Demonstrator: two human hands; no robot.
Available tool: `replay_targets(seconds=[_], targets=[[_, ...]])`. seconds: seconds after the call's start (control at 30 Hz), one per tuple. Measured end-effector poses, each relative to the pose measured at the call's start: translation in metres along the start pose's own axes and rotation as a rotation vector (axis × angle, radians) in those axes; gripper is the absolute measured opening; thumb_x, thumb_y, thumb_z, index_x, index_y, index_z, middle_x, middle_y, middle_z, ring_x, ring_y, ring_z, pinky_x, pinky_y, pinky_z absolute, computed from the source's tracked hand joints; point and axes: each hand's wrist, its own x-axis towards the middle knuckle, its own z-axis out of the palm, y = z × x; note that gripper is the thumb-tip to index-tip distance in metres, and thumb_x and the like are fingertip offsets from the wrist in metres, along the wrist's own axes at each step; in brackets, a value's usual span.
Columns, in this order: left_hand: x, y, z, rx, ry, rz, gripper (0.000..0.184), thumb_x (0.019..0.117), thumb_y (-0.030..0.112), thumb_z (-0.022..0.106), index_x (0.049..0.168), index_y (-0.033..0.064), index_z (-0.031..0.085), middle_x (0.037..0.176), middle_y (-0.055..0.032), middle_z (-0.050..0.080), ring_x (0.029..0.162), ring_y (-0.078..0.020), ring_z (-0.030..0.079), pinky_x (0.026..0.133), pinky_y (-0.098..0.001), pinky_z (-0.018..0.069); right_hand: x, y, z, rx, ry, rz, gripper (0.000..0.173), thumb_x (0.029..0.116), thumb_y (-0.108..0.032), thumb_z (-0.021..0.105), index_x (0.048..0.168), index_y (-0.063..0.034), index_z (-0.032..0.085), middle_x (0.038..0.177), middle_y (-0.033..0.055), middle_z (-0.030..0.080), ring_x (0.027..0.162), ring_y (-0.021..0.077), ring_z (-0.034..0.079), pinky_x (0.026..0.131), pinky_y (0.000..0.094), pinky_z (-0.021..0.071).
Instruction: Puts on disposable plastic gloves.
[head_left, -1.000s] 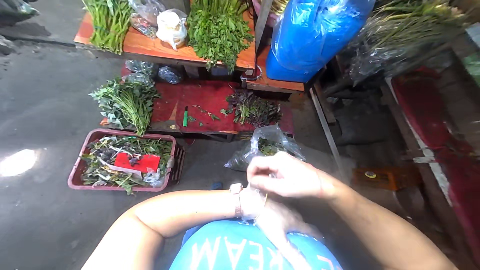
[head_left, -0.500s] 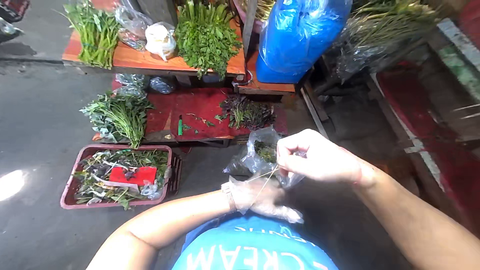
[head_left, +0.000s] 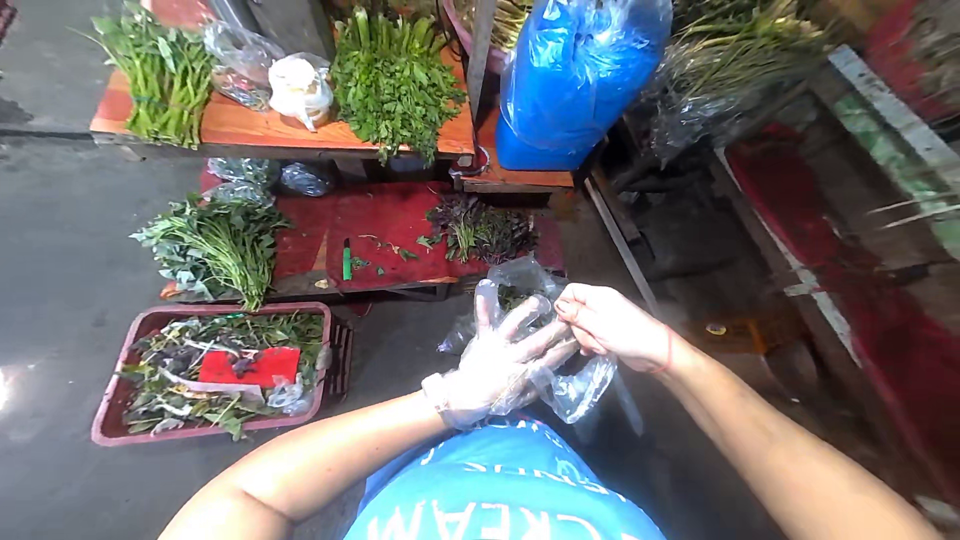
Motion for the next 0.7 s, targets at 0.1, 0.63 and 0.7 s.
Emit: replay_targets(seconds=[0.1,0.63,0.7], targets=[[0.0,0.003,-0.001,-0.014,-0.169,0.012,0.052,0.0907,0.032,0.063,0.143,0.0256,0.062,0.149,0.0031,0.059,0.148,-0.0438,0.036,0.101,-0.0878,0.0092,0.0,0.003,0.0,0.017,0.014,-0.013,0.019,0.1066,-0.009,0.052,0.09,-0.0052,0.059,0.056,-0.0098,0.046,0.045,-0.0031,0.043,0.049,0.0127,0.0414],[-0.001,0.005,0.009,0.029,-0.136,0.009,0.056,0.0951,0.048,0.046,0.148,0.0319,0.054,0.155,-0.0004,0.051,0.153,-0.0447,0.025,0.1,-0.0894,0.0055,0.015,0.019,-0.004,0.079,0.131,-0.024,0.015,0.1018,-0.01,0.063,0.088,-0.0043,0.064,0.059,-0.0089,0.051,0.046,-0.0036,0.044,0.047,0.0123,0.0388],[0.001,0.007,0.015,0.06,-0.077,-0.022,0.054,0.0934,0.043,0.05,0.145,0.0279,0.058,0.149,0.0015,0.058,0.151,-0.0441,0.029,0.1,-0.0897,0.0061,0.014,0.011,-0.003,0.004,0.112,-0.035,0.015,0.1015,-0.013,0.064,0.09,-0.0032,0.065,0.063,-0.008,0.052,0.048,-0.0037,0.043,0.048,0.0127,0.0385]])
